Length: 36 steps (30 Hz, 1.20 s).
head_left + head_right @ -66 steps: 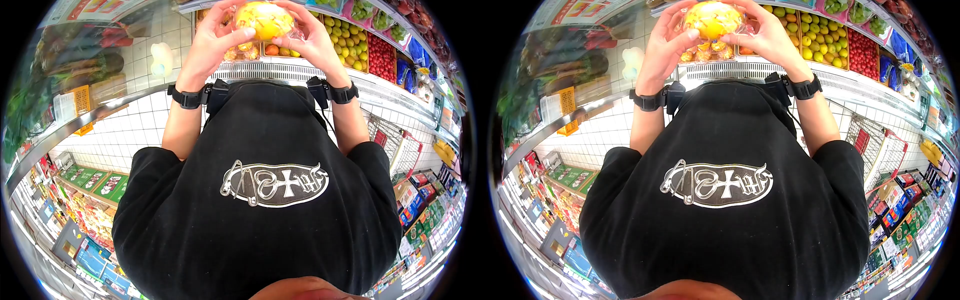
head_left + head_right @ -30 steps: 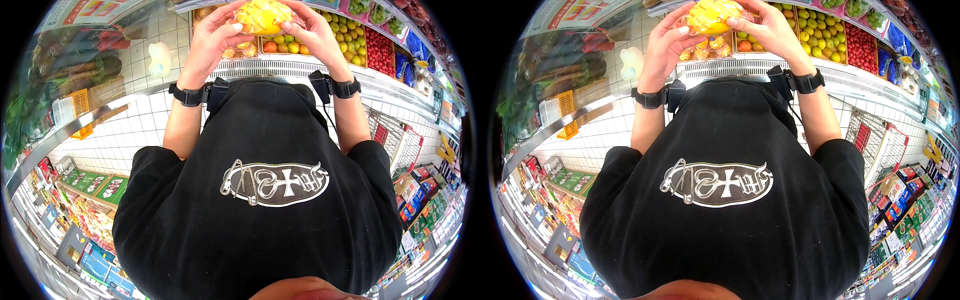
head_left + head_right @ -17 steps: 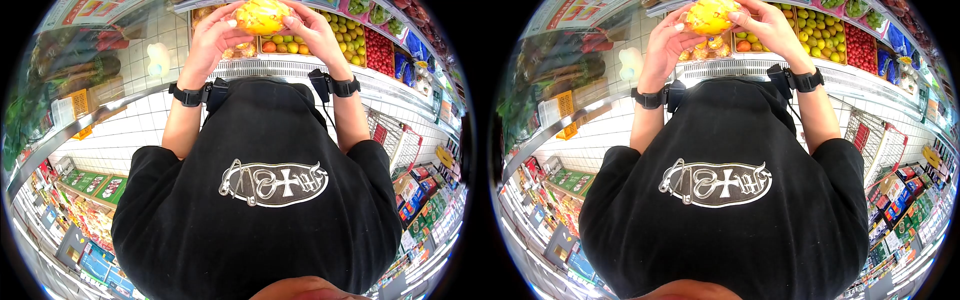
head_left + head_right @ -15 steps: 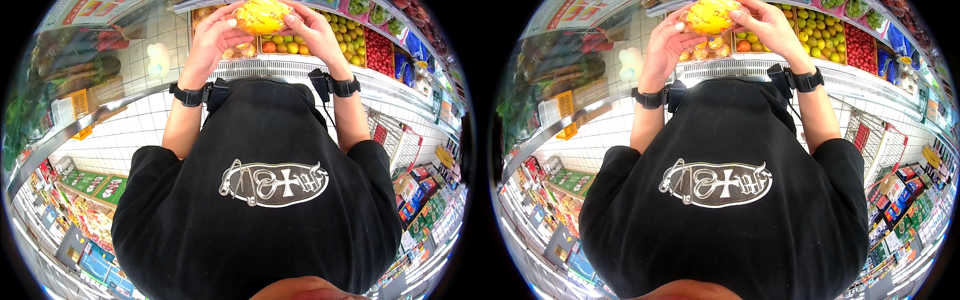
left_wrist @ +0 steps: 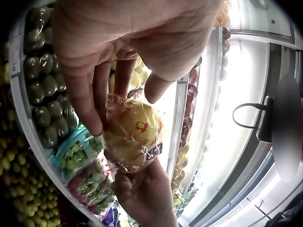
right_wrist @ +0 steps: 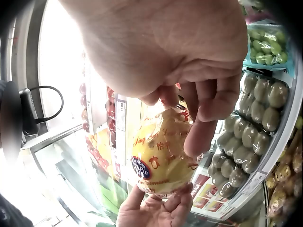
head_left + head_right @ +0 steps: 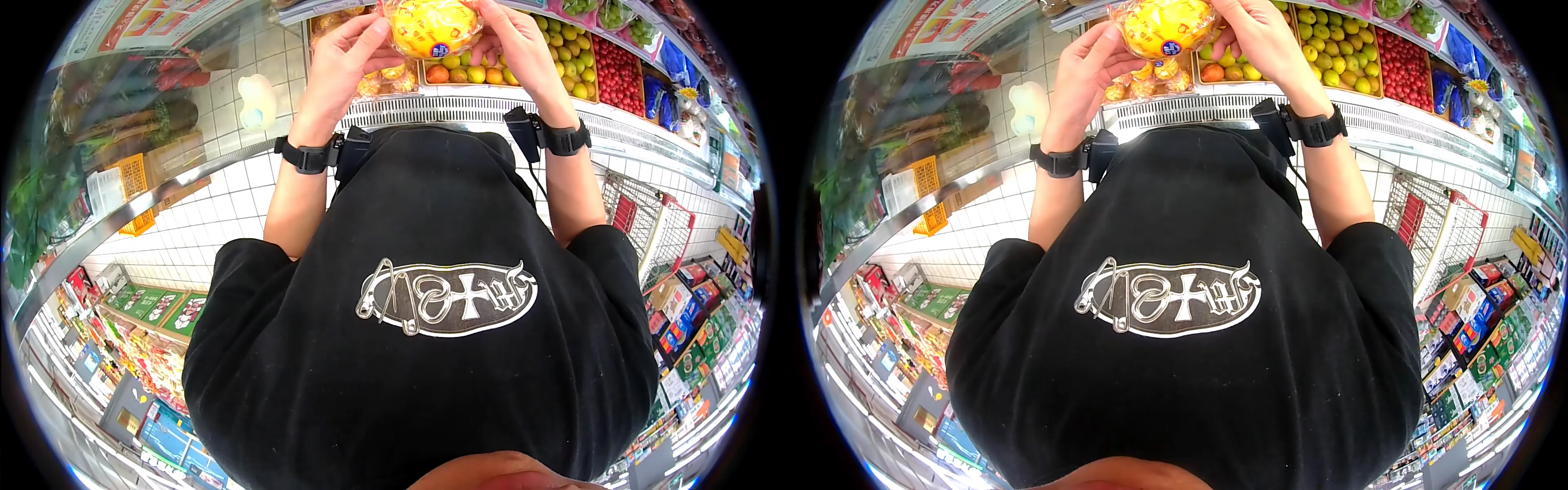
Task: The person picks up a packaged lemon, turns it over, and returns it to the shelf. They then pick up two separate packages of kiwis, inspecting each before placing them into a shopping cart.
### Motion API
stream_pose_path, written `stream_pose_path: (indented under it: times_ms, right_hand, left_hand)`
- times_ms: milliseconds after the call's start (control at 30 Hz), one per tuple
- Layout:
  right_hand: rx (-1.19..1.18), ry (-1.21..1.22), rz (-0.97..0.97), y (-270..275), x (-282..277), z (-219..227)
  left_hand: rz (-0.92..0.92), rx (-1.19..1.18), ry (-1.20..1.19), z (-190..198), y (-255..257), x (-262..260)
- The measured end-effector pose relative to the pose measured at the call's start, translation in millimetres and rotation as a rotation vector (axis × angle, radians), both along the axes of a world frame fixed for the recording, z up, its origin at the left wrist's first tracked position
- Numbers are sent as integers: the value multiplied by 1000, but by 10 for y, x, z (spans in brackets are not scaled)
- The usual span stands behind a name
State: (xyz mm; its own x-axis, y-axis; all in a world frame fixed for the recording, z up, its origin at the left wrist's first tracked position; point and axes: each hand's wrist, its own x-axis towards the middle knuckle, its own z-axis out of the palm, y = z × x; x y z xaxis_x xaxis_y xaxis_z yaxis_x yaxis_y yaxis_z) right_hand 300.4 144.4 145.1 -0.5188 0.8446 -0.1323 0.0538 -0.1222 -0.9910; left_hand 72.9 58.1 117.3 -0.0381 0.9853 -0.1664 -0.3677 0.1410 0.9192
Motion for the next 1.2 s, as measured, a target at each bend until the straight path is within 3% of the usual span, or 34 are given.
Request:
stream_pose_path:
  times_ms: [167,367,467,567,700,900,1033,1200]
  right_hand:
    - [-35,-38,-12,-27,-21,-25]
    - [79,-88,53,20,-36,-104]
    - [102,-3,181,-22,-79,-107]
    - [-41,27,262,-36,-68,-50]
    - [-15,-96,243,-2,-26,-299]
    - [-144,-30,242,-53,-22,-198]
    - [-298,-80,195,-35,-55,69]
    - [-230,-37,125,-33,-93,59]
  left_hand:
    - [-117,-17,136,16,-46,56]
    - [-31,-62,173,9,-42,91]
    - [5,-1,248,-3,-41,61]
    - [29,-18,197,-104,-26,-18]
    - [71,-18,202,-40,-51,36]
    - [88,4,164,-93,-85,54]
    - [9,-14,109,-87,-97,21]
    - [-77,-34,151,-16,-100,40]
